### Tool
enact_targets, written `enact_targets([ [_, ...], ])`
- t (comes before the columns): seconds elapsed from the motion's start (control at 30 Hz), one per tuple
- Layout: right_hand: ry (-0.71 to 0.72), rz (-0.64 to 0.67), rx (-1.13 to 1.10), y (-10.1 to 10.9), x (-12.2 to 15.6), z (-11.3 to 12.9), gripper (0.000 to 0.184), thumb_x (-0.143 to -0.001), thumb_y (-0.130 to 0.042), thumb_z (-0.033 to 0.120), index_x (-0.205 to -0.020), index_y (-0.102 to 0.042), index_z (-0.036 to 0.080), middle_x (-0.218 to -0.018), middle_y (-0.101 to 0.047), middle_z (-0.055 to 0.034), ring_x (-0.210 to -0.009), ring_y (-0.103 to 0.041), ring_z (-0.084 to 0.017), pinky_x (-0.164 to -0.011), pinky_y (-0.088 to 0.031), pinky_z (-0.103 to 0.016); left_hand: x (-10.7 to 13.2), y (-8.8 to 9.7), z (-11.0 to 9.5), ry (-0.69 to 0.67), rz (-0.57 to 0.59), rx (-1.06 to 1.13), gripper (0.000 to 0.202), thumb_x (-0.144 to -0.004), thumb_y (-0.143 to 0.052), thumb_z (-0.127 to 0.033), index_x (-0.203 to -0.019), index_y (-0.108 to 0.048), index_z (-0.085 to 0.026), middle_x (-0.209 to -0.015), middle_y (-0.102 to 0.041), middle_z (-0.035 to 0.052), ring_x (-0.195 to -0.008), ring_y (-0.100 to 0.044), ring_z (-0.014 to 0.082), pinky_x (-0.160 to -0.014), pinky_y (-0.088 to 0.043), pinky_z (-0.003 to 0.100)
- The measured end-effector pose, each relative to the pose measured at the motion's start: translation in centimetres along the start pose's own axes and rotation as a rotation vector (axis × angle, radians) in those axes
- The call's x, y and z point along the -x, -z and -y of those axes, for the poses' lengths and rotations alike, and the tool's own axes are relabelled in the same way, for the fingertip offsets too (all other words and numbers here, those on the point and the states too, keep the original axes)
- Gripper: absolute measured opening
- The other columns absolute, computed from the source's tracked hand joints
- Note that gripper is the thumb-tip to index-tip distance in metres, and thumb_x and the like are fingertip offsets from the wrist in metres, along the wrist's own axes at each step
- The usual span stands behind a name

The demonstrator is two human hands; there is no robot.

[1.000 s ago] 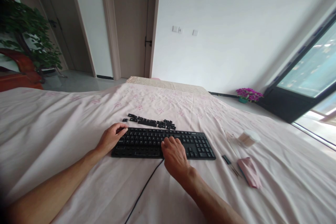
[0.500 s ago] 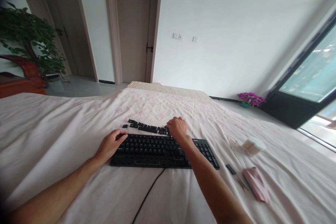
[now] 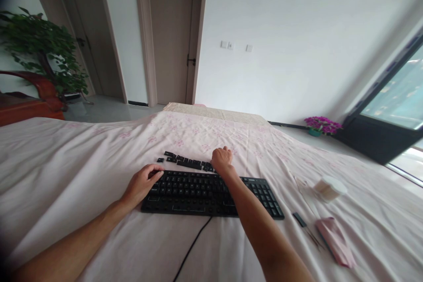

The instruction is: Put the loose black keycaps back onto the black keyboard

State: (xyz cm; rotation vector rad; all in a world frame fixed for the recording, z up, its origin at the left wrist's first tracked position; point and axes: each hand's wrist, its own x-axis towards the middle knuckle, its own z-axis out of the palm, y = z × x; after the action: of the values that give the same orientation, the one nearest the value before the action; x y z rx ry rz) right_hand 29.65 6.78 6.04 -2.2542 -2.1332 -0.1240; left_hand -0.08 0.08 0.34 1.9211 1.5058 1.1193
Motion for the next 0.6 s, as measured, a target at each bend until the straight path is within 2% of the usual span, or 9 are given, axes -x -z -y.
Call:
enact_targets([
  [0.2,0.016,-0.032,-0.04,0.6,0.5,0.4,0.016,-0.076,-0.065,0.022,-0.083,-0.077,0.015,-0.098,-0.071,-0.0165,-0.105,-0.053,-0.029,-0.085,-0.035,-0.036,0.0,0.1,-0.3,0.01,0.012,0.004,0.022,-0.085,-0.051,-0.037,-0.096,-0.065,-0.023,-0.102,-0.069,0.0025,-0.096,-0.065,0.02,-0.09,-0.048,0.034],
  [0.3,0.066,-0.083,-0.097,1.8,1.6,0.4,0.018,-0.08,-0.063,0.024,-0.087,-0.077,0.017,-0.099,-0.071,-0.0132,-0.105,-0.054,-0.027,-0.086,-0.036,-0.034,-0.1,0.1,-0.3,0.015,0.013,0.006,0.022,-0.085,-0.051,-0.037,-0.096,-0.064,-0.023,-0.102,-0.069,0.0027,-0.096,-0.064,0.0201,-0.09,-0.047,0.034],
  [0.47,0.217,-0.183,-0.247,3.8,5.3,0.5,0.021,-0.089,-0.055,0.029,-0.1,-0.073,0.024,-0.111,-0.069,-0.0023,-0.105,-0.058,-0.017,-0.088,-0.039,-0.024,0.0,0.1,-0.2,0.013,0.025,0.009,0.023,-0.086,-0.051,-0.038,-0.098,-0.064,-0.023,-0.103,-0.068,0.0026,-0.095,-0.064,0.0201,-0.089,-0.048,0.034],
  [0.6,0.322,-0.271,-0.402,4.6,9.0,0.9,0.02,-0.09,-0.054,0.027,-0.099,-0.072,0.024,-0.106,-0.07,-0.0013,-0.098,-0.063,-0.015,-0.085,-0.043,-0.025,0.0,0.1,-0.3,-0.08,-0.037,-0.075,0.022,-0.086,-0.052,-0.037,-0.097,-0.064,-0.023,-0.106,-0.066,0.0039,-0.103,-0.061,0.0217,-0.095,-0.045,0.037],
])
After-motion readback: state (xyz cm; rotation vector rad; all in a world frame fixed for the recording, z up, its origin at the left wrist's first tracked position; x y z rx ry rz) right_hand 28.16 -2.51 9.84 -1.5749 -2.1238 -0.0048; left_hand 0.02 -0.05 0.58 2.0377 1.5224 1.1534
